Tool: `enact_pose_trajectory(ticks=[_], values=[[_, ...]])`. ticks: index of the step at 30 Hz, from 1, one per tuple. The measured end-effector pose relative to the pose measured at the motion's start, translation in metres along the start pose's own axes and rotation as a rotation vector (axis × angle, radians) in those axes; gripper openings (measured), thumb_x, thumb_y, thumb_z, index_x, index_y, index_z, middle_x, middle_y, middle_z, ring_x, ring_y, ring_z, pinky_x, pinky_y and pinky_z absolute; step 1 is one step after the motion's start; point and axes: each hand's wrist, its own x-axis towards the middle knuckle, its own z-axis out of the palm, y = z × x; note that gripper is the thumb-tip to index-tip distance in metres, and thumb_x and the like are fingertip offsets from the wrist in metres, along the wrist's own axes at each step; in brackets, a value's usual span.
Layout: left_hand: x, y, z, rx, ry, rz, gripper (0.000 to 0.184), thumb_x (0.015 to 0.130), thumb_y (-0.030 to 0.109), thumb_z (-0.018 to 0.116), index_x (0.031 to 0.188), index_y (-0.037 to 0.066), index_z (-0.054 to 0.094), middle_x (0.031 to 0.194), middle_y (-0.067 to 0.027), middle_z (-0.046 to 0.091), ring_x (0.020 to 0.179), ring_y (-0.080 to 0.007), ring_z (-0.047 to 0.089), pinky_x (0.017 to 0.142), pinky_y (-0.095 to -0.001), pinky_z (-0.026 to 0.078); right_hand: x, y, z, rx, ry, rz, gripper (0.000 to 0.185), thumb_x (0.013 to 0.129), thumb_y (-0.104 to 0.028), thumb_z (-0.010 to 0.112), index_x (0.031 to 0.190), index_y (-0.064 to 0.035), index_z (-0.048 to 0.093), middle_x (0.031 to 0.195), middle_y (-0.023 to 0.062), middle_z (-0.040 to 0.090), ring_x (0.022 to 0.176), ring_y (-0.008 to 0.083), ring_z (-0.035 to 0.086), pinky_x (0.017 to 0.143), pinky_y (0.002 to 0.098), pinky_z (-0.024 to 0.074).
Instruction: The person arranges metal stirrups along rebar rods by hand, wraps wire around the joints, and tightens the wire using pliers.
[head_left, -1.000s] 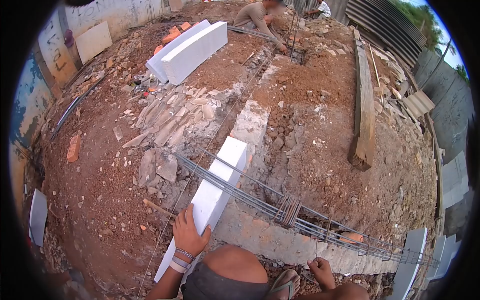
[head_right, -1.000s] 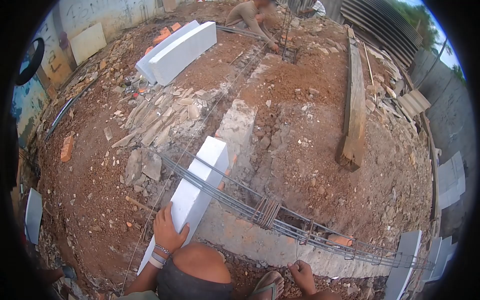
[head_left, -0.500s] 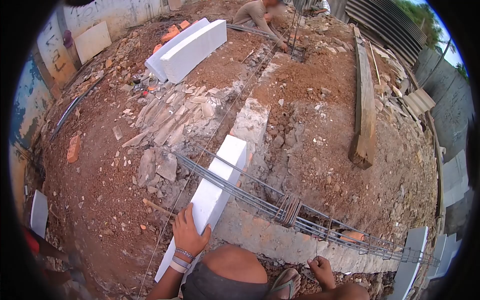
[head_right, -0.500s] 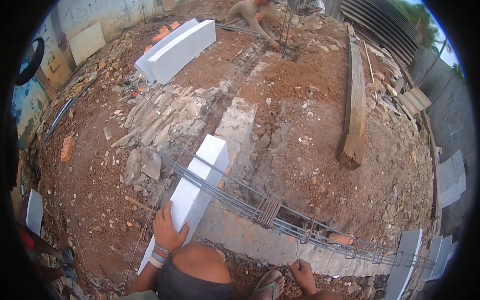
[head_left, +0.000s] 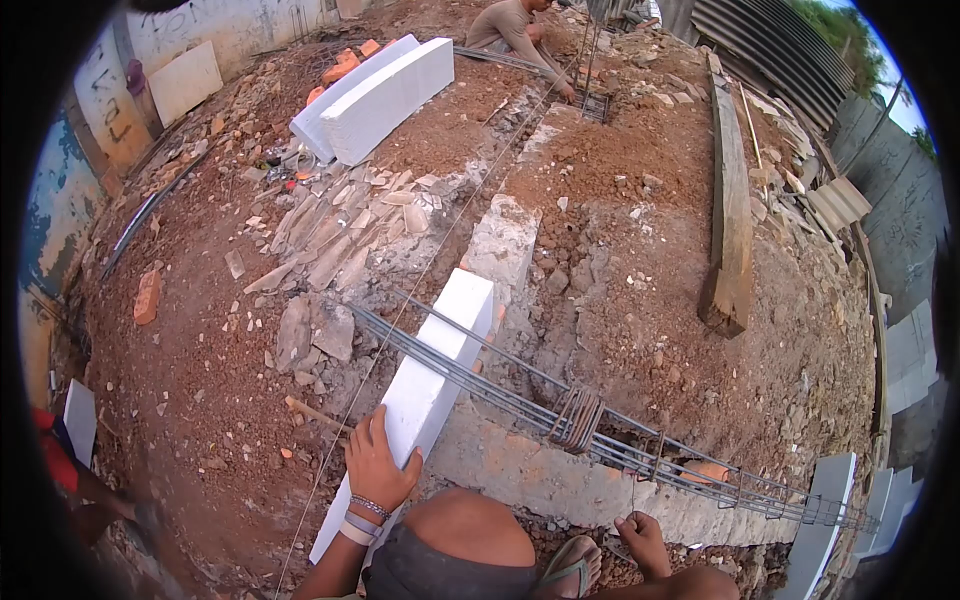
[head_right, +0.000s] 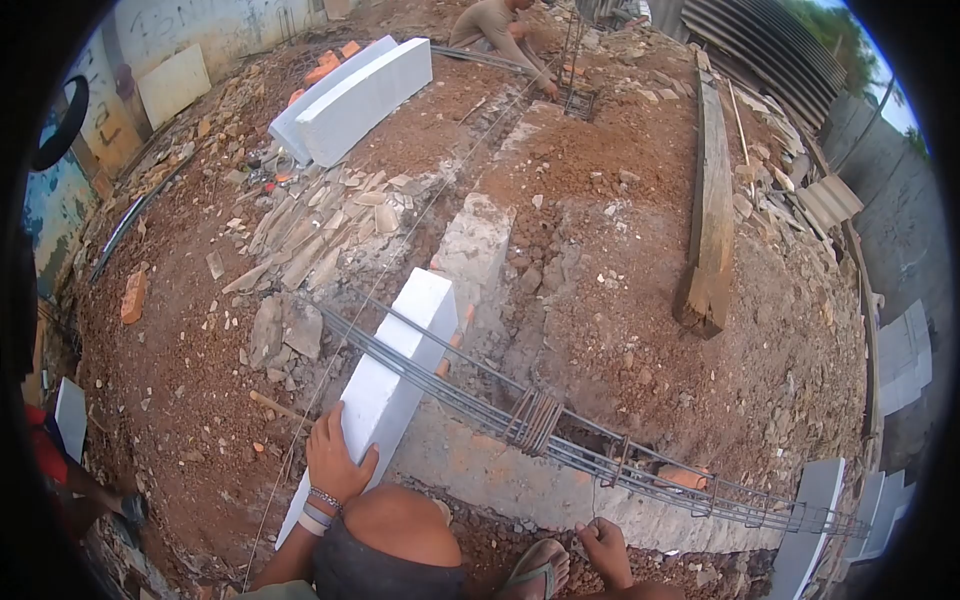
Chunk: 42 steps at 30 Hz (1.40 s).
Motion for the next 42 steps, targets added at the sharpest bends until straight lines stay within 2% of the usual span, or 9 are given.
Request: enact_pose_trajectory(ticks=[5, 11, 35, 40, 42], values=[[0.0, 0.0, 0.0, 0.031, 0.014, 0.009, 0.091, 0.081, 0.038, 0.075, 0.154, 0.001, 0.036, 0.14, -0.0259, 0.05, 0.128, -0.0454, 0.049, 0.105, -0.055, 0.039, -0.002, -0.005, 0.001, -0.005, 0.008, 0.019, 0.038, 0.097, -0.023, 0.073, 0.072, -0.0086, 0.049, 0.064, -0.0047, 0.049, 0.061, 0.006, 0.04, 0.054, 0.0281, 0.0349], [0.0, 0.001, -0.002, -0.011, -0.01, -0.004, 0.092, 0.081, 0.035, 0.077, 0.155, 0.001, 0.035, 0.141, -0.0284, 0.047, 0.127, -0.0463, 0.047, 0.108, -0.0586, 0.036, 0.001, 0.003, 0.0, -0.014, 0.007, 0.007, 0.038, 0.097, -0.023, 0.073, 0.072, -0.0085, 0.049, 0.064, -0.0047, 0.049, 0.061, 0.0062, 0.04, 0.054, 0.0283, 0.0348], [0.0, 0.002, 0.0, 0.016, 0.0, -0.01, 0.09, 0.081, 0.036, 0.076, 0.154, 0.003, 0.036, 0.14, -0.0259, 0.049, 0.127, -0.0453, 0.049, 0.107, -0.0565, 0.038, 0.008, 0.015, 0.001, -0.013, -0.016, -0.06, 0.034, 0.099, -0.026, 0.07, 0.078, -0.0065, 0.053, 0.066, -0.0033, 0.051, 0.062, 0.0074, 0.044, 0.056, 0.0288, 0.0382], [0.002, 0.001, 0.003, 0.071, 0.02, -0.008, 0.092, 0.079, 0.039, 0.078, 0.154, 0.004, 0.036, 0.135, -0.0265, 0.052, 0.125, -0.0455, 0.051, 0.104, -0.0568, 0.041, 0.004, 0.007, 0.005, 0.03, -0.013, -0.078, 0.032, 0.102, -0.024, 0.067, 0.08, -0.008, 0.051, 0.067, -0.0044, 0.049, 0.062, 0.0057, 0.042, 0.055, 0.0266, 0.0358], [0.001, 0.005, -0.001, 0.06, 0.04, -0.018, 0.088, 0.082, 0.038, 0.077, 0.153, 0.006, 0.037, 0.134, -0.0242, 0.052, 0.123, -0.0438, 0.052, 0.102, -0.054, 0.042, 0.004, 0.002, 0.003, 0.038, -0.064, -0.073, 0.03, 0.105, -0.021, 0.063, 0.082, -0.0096, 0.048, 0.068, -0.0046, 0.047, 0.062, 0.0048, 0.04, 0.056, 0.0246, 0.0337]])
